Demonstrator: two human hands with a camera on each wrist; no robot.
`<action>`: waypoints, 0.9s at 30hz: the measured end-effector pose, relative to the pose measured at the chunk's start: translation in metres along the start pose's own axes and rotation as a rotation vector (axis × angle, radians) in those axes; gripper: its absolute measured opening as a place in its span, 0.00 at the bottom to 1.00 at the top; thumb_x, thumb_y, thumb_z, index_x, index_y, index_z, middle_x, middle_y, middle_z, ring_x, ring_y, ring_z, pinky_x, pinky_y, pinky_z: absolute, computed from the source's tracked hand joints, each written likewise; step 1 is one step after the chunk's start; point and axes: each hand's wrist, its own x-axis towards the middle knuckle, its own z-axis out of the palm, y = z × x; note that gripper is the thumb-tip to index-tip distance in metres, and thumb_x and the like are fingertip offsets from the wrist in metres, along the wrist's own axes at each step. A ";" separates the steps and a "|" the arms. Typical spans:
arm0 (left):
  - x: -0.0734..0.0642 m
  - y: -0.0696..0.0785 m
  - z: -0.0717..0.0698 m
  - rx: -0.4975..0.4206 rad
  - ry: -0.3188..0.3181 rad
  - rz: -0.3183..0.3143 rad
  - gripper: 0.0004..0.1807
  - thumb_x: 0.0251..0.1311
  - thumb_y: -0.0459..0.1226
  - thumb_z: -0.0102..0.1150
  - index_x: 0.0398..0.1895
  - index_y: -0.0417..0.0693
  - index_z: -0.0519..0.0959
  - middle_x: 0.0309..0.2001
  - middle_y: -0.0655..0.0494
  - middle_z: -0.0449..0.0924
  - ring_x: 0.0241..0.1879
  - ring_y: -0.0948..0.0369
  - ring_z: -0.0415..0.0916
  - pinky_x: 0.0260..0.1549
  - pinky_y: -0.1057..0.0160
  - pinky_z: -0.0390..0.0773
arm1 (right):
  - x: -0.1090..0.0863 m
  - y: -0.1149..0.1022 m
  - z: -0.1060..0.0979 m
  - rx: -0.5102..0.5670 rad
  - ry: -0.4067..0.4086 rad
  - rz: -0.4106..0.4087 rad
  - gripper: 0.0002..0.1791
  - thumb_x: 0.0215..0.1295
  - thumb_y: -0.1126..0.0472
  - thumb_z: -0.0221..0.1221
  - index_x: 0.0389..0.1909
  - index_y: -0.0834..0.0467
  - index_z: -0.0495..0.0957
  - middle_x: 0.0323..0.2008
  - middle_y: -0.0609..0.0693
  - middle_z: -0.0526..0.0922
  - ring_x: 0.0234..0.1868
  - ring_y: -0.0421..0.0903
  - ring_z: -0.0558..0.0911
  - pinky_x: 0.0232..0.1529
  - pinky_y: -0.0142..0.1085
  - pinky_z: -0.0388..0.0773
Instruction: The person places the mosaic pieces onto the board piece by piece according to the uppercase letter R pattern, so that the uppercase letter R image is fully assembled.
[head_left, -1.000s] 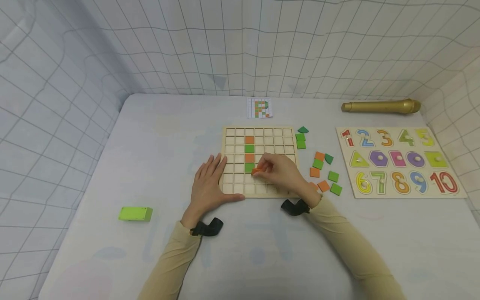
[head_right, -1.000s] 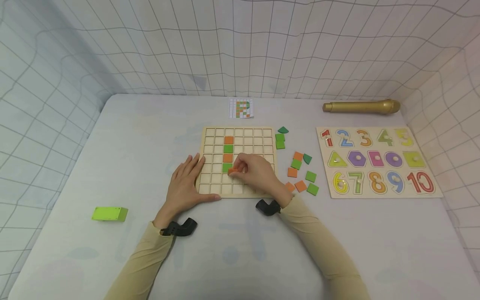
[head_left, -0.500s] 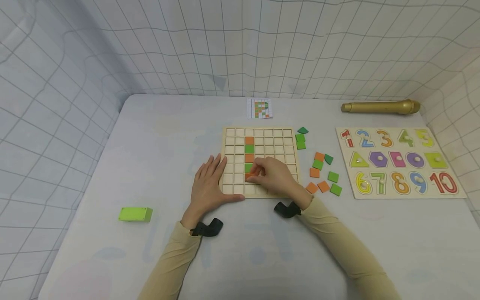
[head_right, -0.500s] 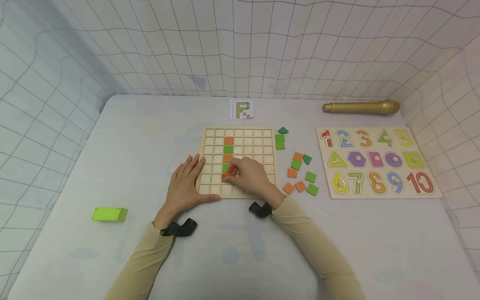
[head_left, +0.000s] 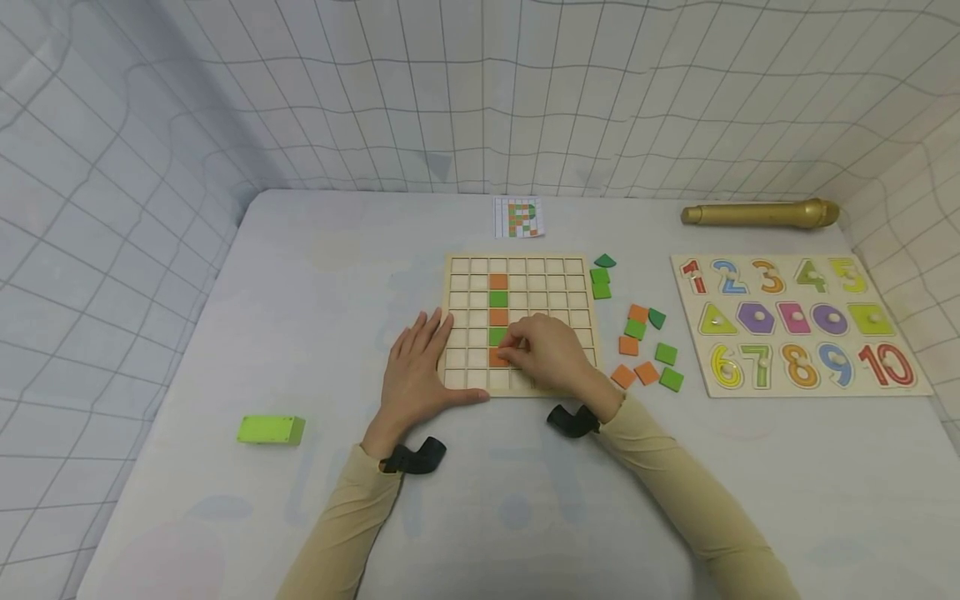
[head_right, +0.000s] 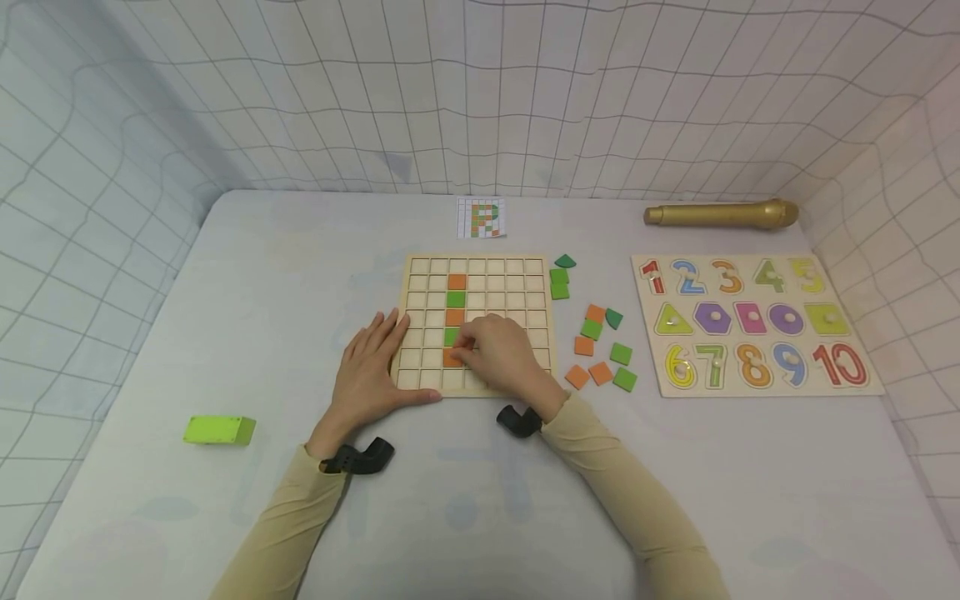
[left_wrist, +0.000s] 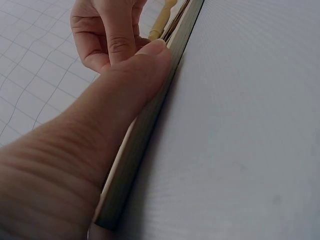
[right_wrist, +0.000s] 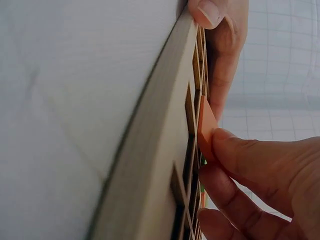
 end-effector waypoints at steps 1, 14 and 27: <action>0.000 0.000 0.000 0.000 -0.001 0.000 0.66 0.33 0.70 0.65 0.74 0.47 0.53 0.74 0.50 0.47 0.73 0.55 0.37 0.67 0.51 0.41 | 0.000 0.000 0.000 -0.004 0.004 -0.001 0.05 0.59 0.55 0.66 0.25 0.50 0.85 0.22 0.38 0.78 0.25 0.37 0.73 0.26 0.33 0.70; 0.000 0.001 0.000 0.000 -0.010 -0.009 0.66 0.33 0.70 0.65 0.75 0.48 0.52 0.74 0.51 0.47 0.73 0.55 0.36 0.67 0.51 0.40 | -0.001 0.000 0.001 -0.012 0.009 -0.009 0.05 0.58 0.56 0.67 0.25 0.50 0.85 0.25 0.39 0.79 0.25 0.37 0.73 0.26 0.33 0.71; 0.000 0.000 0.000 0.001 -0.015 -0.016 0.66 0.33 0.70 0.65 0.75 0.48 0.51 0.74 0.51 0.47 0.73 0.56 0.35 0.67 0.51 0.40 | -0.002 0.004 -0.002 0.067 -0.005 -0.004 0.05 0.60 0.54 0.65 0.29 0.50 0.85 0.25 0.37 0.79 0.26 0.37 0.73 0.28 0.33 0.72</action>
